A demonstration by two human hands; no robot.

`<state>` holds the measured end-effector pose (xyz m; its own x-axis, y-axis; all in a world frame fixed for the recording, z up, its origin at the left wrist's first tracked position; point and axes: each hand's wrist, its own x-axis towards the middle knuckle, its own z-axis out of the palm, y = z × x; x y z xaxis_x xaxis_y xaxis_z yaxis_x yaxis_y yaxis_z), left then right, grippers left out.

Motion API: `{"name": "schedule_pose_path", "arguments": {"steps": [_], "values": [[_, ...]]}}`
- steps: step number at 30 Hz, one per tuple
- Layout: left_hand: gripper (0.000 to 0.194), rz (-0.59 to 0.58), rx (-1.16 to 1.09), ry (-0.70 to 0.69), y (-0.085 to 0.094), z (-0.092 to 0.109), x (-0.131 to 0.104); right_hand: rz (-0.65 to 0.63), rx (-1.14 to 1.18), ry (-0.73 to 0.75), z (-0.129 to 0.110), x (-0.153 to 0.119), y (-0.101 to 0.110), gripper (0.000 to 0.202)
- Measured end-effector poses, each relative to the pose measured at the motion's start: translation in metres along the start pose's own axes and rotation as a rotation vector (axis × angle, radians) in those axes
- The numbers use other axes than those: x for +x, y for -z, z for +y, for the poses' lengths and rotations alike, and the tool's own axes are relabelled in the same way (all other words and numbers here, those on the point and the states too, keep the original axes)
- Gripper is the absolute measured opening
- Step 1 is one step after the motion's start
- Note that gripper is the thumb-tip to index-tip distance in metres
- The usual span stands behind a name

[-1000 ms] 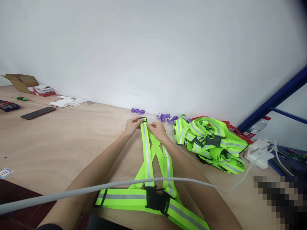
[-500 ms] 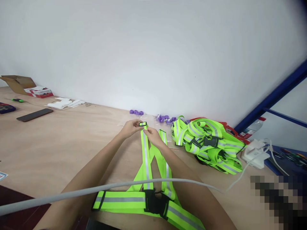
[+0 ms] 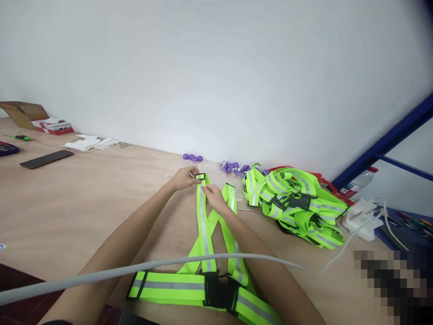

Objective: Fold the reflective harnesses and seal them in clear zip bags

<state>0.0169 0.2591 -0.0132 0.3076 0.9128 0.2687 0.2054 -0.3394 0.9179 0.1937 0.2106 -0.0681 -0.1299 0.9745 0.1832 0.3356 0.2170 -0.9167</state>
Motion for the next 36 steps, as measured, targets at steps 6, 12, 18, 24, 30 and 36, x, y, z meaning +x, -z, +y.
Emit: {"name": "schedule_pose_path", "arguments": {"steps": [6, 12, 18, 24, 30, 36], "values": [[0.038, 0.013, -0.081, 0.087, -0.009, -0.015, 0.0, -0.013, -0.046, -0.059, 0.011, -0.001, -0.002, 0.028], [0.042, -0.018, -0.181, 0.196, -0.02, -0.024, 0.001, 0.013, -0.113, -0.063, -0.001, -0.001, 0.01, 0.027], [0.042, 0.069, -0.041, 0.165, -0.029, -0.033, -0.002, 0.204, -0.283, -0.066, -0.011, -0.012, 0.087, 0.025], [0.048, 0.157, 0.333, 0.059, -0.046, -0.03, -0.009, 0.199, -0.589, -0.085, 0.001, -0.027, 0.126, 0.013], [0.058, -0.009, 0.573, -0.044, -0.062, -0.032, -0.011, 0.091, -0.816, -0.034, 0.006, -0.006, 0.11, 0.03], [0.07, -0.16, 0.705, 0.028, -0.067, -0.042, -0.012, -0.016, -0.966, -0.085, 0.011, 0.016, 0.097, 0.032]]}}
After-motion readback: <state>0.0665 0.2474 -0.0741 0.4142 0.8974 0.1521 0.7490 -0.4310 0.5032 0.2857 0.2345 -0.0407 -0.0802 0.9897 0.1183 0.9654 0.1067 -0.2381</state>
